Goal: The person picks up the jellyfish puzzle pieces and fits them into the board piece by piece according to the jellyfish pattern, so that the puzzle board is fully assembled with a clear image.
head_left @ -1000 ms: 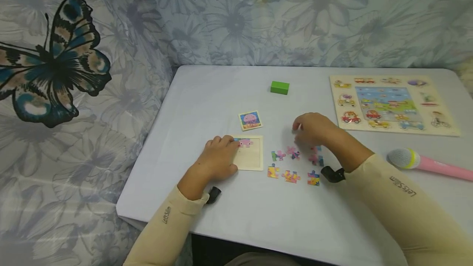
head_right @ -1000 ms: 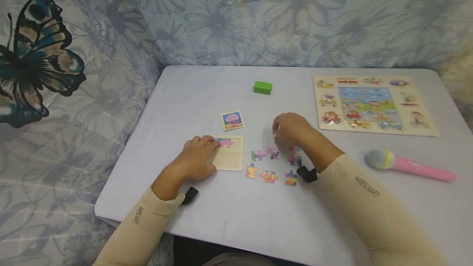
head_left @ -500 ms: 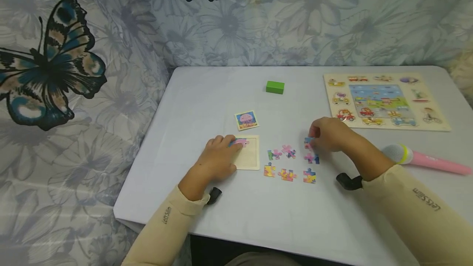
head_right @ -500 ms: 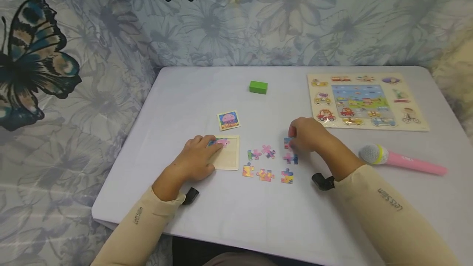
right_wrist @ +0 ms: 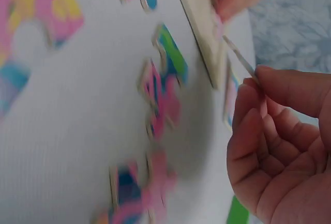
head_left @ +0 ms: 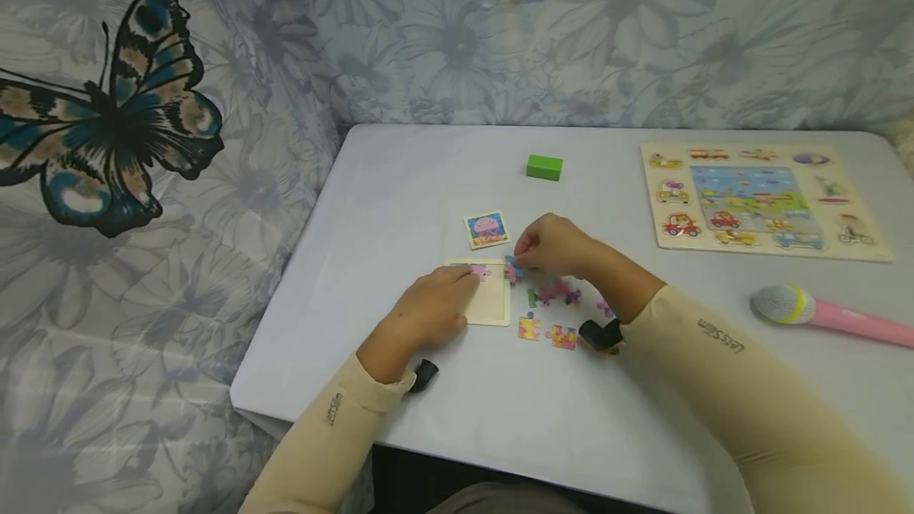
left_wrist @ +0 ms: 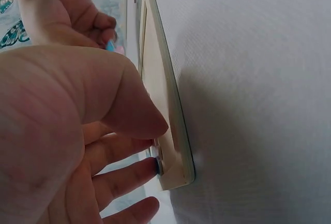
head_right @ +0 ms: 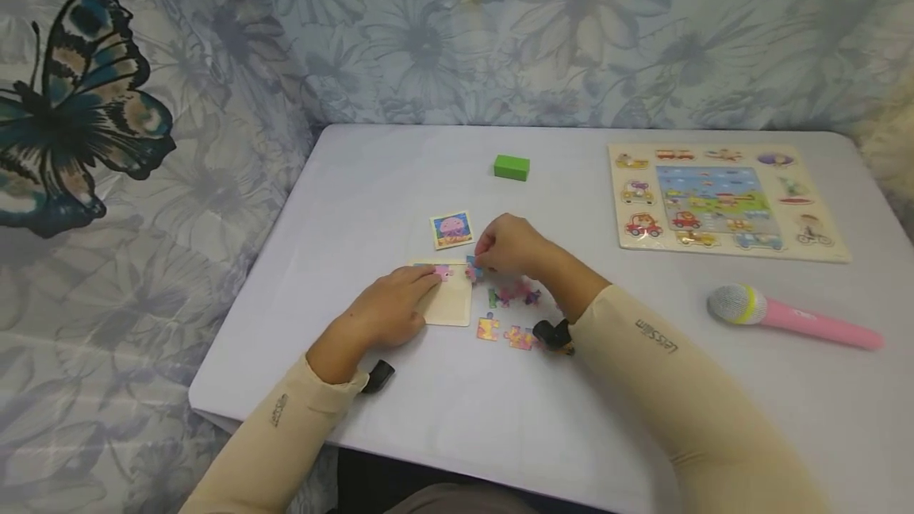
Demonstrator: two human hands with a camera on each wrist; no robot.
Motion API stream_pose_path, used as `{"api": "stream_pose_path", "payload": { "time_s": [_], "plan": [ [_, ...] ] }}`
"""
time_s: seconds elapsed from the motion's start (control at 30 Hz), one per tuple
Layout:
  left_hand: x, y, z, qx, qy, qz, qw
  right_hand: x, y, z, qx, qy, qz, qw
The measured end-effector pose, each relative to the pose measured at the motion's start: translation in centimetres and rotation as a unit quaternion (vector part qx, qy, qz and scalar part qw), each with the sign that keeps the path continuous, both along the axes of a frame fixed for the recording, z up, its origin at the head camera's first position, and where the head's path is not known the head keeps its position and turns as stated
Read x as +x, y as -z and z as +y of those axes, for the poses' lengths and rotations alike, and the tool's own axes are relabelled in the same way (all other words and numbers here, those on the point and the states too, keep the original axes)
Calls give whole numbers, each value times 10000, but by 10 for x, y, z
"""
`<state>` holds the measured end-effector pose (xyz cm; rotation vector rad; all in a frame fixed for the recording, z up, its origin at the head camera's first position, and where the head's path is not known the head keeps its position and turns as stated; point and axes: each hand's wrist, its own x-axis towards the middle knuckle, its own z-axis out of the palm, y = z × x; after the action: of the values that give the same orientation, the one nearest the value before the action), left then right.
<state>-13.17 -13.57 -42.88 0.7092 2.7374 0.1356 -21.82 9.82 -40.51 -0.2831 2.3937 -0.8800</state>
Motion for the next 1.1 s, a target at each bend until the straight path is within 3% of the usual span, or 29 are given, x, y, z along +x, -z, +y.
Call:
{"api": "stream_pose_path", "payload": {
  "time_s": [0.13, 0.27, 0.5, 0.73, 0.93, 1.1],
  "plan": [
    [-4, 1, 2, 67, 56, 76, 9999, -3, 10, -20, 78, 12, -148, 9999],
    [-6, 1, 4, -2, 53, 55, 10000, -3, 15, -31, 275, -7, -18, 9996],
    [-5, 0, 5, -213, 11, 165, 9996, -3, 12, -41, 896, -305, 484, 9943],
    [-4, -1, 10, -259, -79, 327, 9991, -4, 14, -42, 1025, -172, 581, 9929],
    [-5, -1, 8, -234, -40, 404, 9989, 8, 6, -32, 1018, -468, 1224, 9861],
    [-10, 0, 0, 122, -86, 108, 9998, 25, -6, -7, 1301, -862, 928, 9834]
  ]
}}
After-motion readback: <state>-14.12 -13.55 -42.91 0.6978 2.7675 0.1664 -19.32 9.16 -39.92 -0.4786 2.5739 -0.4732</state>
